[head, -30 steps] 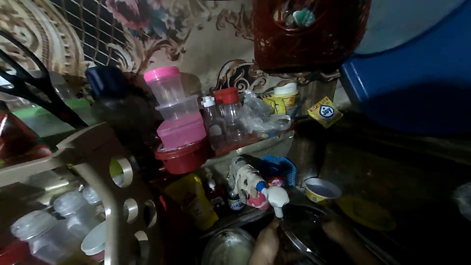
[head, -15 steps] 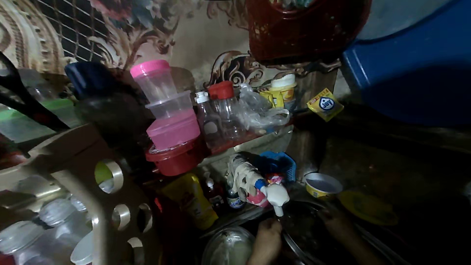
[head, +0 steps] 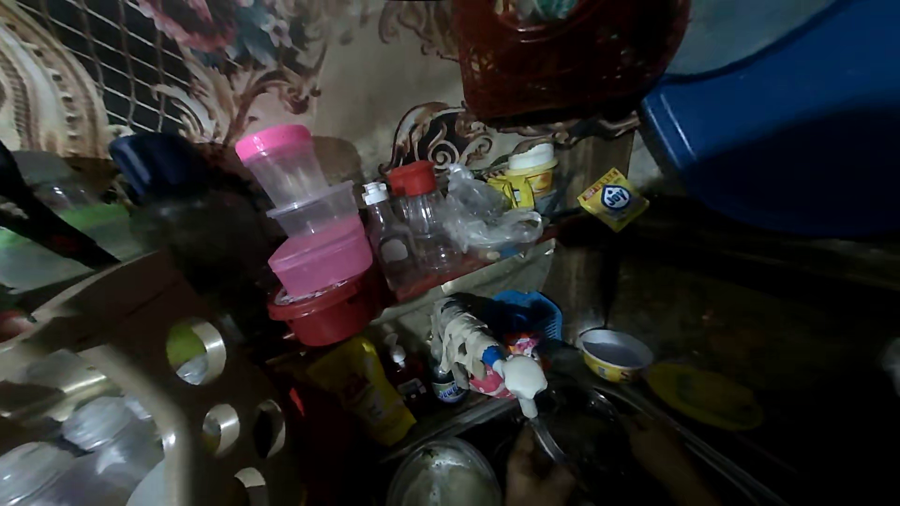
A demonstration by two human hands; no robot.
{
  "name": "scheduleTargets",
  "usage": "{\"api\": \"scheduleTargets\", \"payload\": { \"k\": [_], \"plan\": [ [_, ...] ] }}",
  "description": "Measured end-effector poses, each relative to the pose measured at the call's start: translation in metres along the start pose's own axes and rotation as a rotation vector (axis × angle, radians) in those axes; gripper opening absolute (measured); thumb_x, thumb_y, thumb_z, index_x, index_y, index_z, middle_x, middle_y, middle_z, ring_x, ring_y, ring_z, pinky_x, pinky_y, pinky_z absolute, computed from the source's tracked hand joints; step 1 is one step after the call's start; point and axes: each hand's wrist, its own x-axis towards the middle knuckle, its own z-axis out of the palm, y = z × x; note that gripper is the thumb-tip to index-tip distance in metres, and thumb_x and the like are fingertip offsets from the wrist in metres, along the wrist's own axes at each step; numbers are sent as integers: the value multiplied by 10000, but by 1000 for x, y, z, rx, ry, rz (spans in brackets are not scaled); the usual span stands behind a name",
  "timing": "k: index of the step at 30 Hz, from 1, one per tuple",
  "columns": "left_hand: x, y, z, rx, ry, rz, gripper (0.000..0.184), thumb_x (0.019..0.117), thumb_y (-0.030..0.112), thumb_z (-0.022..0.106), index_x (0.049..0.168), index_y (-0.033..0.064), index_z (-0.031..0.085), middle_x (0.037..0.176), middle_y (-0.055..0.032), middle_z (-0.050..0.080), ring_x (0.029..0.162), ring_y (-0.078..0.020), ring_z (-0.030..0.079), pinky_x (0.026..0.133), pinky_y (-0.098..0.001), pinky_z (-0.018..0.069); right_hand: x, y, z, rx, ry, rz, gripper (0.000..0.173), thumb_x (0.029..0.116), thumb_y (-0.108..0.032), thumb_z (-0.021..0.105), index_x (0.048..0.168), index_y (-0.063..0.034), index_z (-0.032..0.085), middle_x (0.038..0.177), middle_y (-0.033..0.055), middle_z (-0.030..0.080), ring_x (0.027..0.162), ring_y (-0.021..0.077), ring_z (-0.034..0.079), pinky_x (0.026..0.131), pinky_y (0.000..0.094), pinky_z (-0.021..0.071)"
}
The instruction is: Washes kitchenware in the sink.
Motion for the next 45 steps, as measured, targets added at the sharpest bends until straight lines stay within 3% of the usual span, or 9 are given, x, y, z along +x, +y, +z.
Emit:
{"api": "scheduleTargets", "payload": {
  "k": [3,7,10,14,20,25,29,34,45],
  "plan": [
    [-21,-3,30,33,-27,-40,639,977,197,689,1463,-94,395,1288,-219,622,1125,-195,652,982,-349,545,-17,-11,2,70,43,70,462,1116,-275,411,1308,105,591,1334,330,586,1280,448,558,1101,588,409],
    [-17,-5,46,-93,164,-111,506,999,137,637,1416,-80,451,1233,-226,633,1040,-222,678,893,-378,584,-32,-16,3,151,61,137,460,1108,-299,439,1309,88,584,1271,302,623,1181,420,619,1032,582,471],
    [-10,1,32,-106,217,-221,449,1031,130,579,1419,-57,453,1208,-230,642,979,-253,702,820,-410,613,-42,-13,-1,201,70,116,445,1083,-306,487,1304,65,595,1226,283,648,1109,405,651,976,579,511],
    [-10,-8,3,-10,211,-118,376,978,91,617,1321,-56,572,1125,-192,692,998,-221,693,898,-417,583,-43,-6,-2,279,139,-96,326,1014,-135,612,1298,24,604,1165,234,673,1045,348,669,929,547,538],
    [-17,-13,-23,-104,203,-93,244,970,11,548,1182,-59,647,970,-142,734,845,-196,719,778,-381,615,-44,-16,-2,254,74,-128,249,964,-65,638,1202,9,649,1088,186,688,947,295,685,848,497,572],
    [-24,-6,-32,-94,235,-107,200,989,12,492,1064,-51,667,834,-72,719,743,-121,688,720,-311,591,-54,-25,1,134,13,-138,271,951,-55,658,1212,13,637,1132,201,677,1041,333,664,925,532,533],
    [-25,-6,-29,-124,326,-94,231,976,24,509,1101,-64,683,884,-112,726,778,-150,692,732,-341,593,-66,-32,0,66,0,-143,344,917,-27,681,1246,33,600,1144,237,666,1059,379,660,924,568,533],
    [-22,3,-29,-275,256,-81,308,1020,-2,455,1278,-78,604,1038,-206,753,899,-299,758,807,-431,635,-69,-36,4,22,159,-322,289,837,6,698,1120,47,657,1180,259,653,1124,403,638,962,560,523],
    [-29,5,-39,-207,226,-116,255,1061,97,521,1228,-56,637,976,-177,759,838,-266,765,783,-401,648,-74,-52,11,-155,86,-288,245,867,-29,697,1110,6,689,1285,233,623,1178,381,628,982,530,523]
  ]
}}
